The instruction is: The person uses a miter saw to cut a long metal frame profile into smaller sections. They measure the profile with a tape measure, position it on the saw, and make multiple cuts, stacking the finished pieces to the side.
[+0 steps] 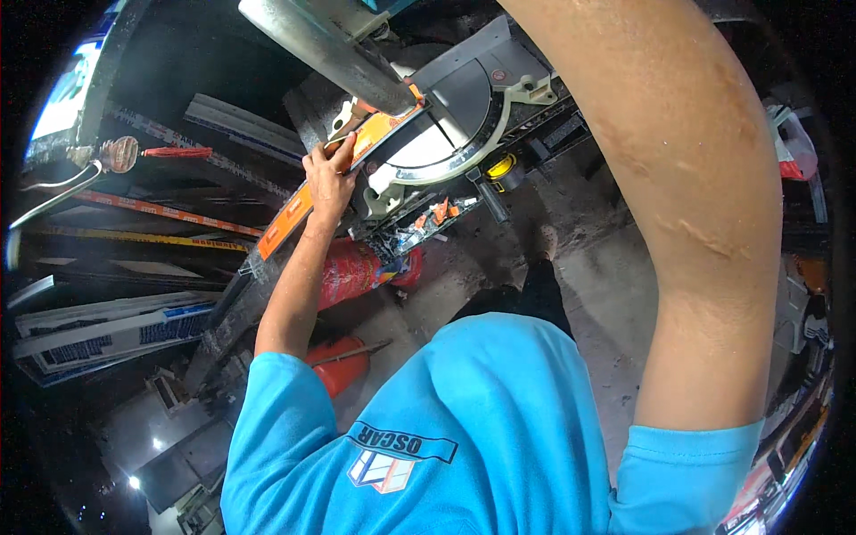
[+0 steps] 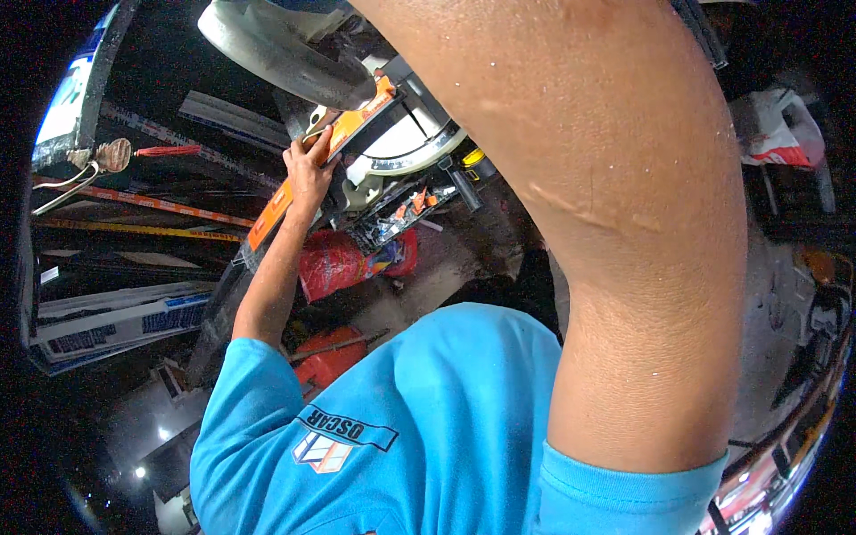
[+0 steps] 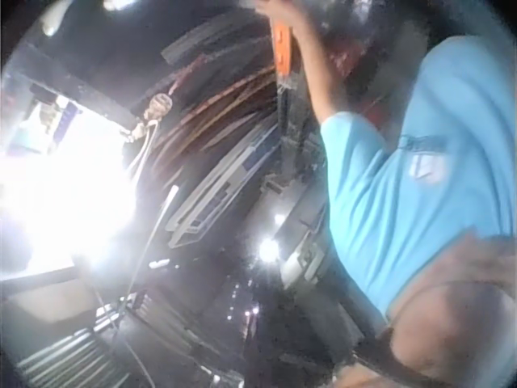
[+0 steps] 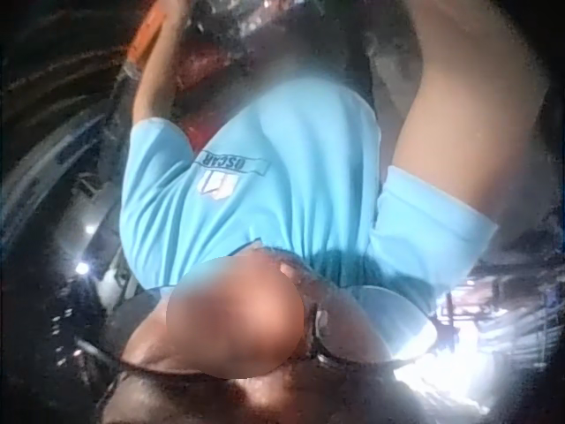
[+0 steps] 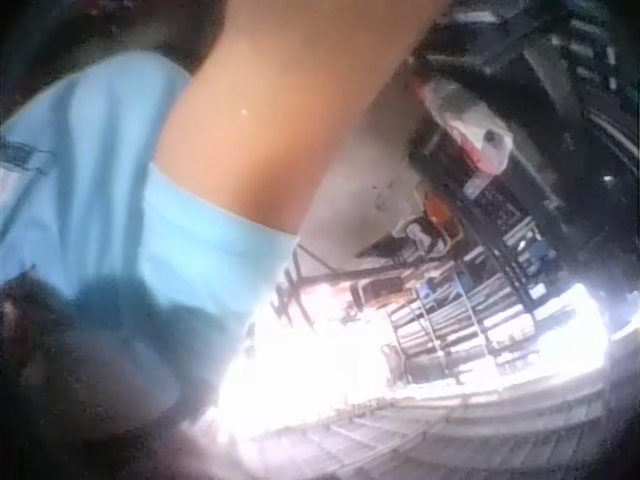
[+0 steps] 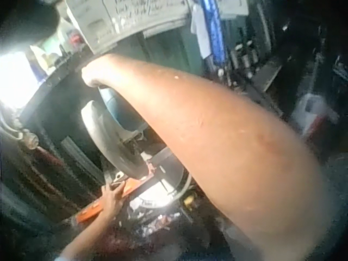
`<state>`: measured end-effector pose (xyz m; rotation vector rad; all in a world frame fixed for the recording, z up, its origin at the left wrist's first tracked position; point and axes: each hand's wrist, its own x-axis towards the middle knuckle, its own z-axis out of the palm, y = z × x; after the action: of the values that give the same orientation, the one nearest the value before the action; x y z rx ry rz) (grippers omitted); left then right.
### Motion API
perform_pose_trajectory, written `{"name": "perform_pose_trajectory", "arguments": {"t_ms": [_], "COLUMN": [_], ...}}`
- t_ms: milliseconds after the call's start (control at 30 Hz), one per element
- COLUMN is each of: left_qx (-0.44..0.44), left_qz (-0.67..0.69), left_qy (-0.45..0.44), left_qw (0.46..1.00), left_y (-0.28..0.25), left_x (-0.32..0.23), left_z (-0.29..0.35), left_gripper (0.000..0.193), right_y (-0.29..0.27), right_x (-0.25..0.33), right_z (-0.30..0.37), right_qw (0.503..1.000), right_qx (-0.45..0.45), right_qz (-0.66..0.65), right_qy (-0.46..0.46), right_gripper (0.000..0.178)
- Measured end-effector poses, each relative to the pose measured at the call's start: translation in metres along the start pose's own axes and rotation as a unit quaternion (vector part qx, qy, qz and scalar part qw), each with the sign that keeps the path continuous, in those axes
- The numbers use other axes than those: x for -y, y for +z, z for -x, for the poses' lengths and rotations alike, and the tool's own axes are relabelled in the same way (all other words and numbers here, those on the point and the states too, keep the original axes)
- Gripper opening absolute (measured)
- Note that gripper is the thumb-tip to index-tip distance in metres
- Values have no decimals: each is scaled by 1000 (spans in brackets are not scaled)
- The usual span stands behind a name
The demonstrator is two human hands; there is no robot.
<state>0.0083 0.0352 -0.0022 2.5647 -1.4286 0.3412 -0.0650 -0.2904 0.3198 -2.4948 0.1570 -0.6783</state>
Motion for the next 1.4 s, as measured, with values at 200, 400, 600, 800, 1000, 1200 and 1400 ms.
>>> {"name": "perform_pose_trajectory", "arguments": {"t_ms": [200,400,600,800,1000,1200,1400], "left_qx": [7,15,9,4,5,12,8], "left_qz": [-4,-7,0,14,5,-9,3], "left_qy": [-7,-11,-12,-8,-3,-12,-18], "left_qw": [1000,1000,1000,1000,1000,1000,1000], "left_y": [1,1,2,4,6,7,4], "left_x": [0,0,-1,2,5,5,1], "left_z": [-1,-2,-3,-2,-2,-3,-2], "left_gripper": [71,70,70,74,76,71,69], "right_y": [0,2,1,1,-1,-2,-3], "right_x": [1,3,4,5,5,5,6], "right_z": [3,4,6,6,6,7,6], "right_qw": [1000,1000,1000,1000,1000,1000,1000], "right_qx": [3,8,11,11,12,15,17], "right_qz": [-1,-2,-2,-1,0,-1,-3], "right_qy": [-4,-7,-8,-8,-8,-8,-5], "right_gripper": [72,72,72,71,71,71,71]}}
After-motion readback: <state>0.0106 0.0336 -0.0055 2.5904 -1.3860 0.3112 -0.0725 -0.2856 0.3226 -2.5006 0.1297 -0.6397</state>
